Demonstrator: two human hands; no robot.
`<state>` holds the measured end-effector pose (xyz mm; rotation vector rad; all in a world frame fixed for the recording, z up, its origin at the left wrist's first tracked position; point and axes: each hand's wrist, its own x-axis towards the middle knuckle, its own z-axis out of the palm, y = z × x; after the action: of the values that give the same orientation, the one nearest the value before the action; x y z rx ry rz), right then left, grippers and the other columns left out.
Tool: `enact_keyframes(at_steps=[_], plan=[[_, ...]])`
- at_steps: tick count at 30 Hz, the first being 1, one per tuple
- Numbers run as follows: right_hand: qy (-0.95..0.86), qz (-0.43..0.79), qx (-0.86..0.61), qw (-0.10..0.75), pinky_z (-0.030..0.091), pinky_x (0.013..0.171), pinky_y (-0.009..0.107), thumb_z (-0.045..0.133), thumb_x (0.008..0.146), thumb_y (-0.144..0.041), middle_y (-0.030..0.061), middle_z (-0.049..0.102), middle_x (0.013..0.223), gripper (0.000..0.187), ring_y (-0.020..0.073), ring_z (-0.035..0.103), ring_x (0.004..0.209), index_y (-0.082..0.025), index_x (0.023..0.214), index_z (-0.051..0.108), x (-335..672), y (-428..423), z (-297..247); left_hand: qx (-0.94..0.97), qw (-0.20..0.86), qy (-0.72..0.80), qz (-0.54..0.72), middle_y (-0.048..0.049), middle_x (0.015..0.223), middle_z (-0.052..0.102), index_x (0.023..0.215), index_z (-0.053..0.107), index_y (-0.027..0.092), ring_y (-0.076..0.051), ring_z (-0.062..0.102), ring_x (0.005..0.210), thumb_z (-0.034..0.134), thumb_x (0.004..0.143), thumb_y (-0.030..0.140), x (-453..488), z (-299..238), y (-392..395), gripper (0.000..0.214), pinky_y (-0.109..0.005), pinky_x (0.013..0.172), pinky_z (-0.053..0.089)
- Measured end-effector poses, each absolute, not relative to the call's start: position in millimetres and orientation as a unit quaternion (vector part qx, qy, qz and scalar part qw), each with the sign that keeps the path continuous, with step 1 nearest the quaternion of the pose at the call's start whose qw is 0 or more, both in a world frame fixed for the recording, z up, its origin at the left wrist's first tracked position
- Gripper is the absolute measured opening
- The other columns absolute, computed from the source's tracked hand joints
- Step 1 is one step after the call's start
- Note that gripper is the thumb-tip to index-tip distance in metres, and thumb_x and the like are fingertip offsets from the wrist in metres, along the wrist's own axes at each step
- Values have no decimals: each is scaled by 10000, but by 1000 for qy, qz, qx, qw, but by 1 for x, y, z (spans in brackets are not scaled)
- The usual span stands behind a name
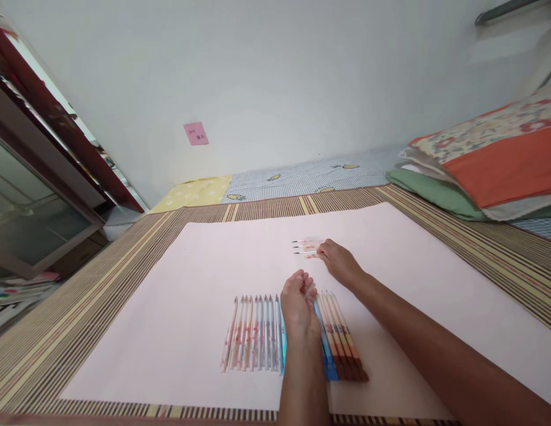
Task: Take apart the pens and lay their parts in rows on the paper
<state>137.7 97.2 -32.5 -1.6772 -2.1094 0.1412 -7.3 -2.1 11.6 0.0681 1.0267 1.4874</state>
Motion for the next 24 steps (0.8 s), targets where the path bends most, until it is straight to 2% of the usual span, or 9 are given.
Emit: enact_keyframes(at_steps=[9, 15, 24], plan=[[-754, 14, -624, 204, 372, 759, 285, 441, 1014, -207, 71, 635, 1005, 242, 185, 570, 856, -183, 924, 664, 138, 100, -32, 24, 626, 442, 642, -97, 882, 704, 825, 726, 116, -113, 669, 696, 600, 908, 101, -7, 12, -3, 152, -194, 605, 512], [-750, 11, -619, 233, 375, 757, 291, 494, 980, -186, 74, 647, 1032, 177, 186, 570, 857, -184, 971, 671, 138, 103, -34, 20, 628, 445, 639, -93, 866, 701, 829, 720, 112, -110, 666, 685, 596, 901, 89, -7, 13, -2, 145, -191, 596, 513], [-747, -6, -614, 255, 380, 750, 288, 516, 966, -169, 70, 645, 997, 161, 185, 574, 843, -184, 931, 673, 143, 111, -40, 21, 635, 445, 631, -102, 878, 703, 848, 714, 100, -110, 669, 685, 572, 923, 92, -6, 13, -3, 160, -188, 583, 507]])
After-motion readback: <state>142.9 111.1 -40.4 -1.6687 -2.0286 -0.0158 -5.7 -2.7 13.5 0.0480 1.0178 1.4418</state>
